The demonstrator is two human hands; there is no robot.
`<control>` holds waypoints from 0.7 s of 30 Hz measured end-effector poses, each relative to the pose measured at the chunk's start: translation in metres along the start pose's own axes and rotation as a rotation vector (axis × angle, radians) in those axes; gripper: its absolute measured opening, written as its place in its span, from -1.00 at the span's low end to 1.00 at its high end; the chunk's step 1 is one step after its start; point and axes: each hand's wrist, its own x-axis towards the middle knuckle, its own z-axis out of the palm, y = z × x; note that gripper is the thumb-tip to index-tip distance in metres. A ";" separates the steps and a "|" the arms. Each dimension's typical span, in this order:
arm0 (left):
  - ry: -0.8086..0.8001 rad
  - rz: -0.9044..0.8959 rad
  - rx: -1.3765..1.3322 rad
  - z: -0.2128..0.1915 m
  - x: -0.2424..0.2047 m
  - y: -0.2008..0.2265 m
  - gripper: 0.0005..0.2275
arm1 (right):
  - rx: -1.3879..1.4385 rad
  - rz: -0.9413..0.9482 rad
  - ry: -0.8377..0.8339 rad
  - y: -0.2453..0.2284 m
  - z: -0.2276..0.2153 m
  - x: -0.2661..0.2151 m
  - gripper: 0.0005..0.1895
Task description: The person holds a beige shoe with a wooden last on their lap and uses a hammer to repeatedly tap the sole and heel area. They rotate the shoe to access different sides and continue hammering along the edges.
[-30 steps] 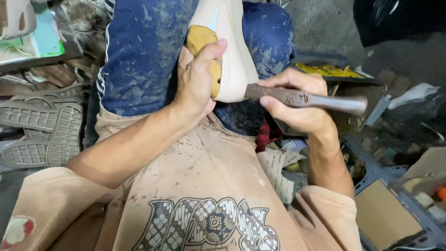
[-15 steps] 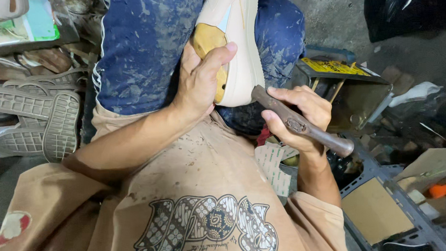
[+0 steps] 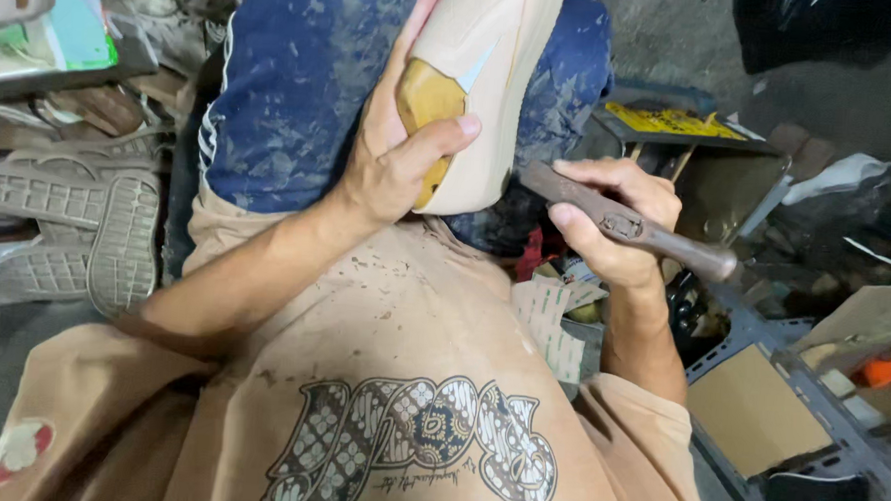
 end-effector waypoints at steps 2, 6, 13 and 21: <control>-0.045 0.063 -0.058 -0.001 0.003 -0.005 -0.21 | -0.045 -0.079 0.029 -0.002 0.008 -0.003 -0.66; -0.015 0.028 0.006 0.002 0.005 0.000 -0.22 | -0.061 -0.138 0.028 -0.005 0.019 -0.003 -0.68; 0.001 0.032 -0.087 0.006 0.002 0.000 -0.21 | -0.148 -0.321 -0.023 0.006 0.017 0.016 -0.72; -0.102 0.137 -0.085 0.000 0.016 -0.004 -0.22 | 0.030 -0.251 -0.246 -0.001 0.002 0.059 -0.74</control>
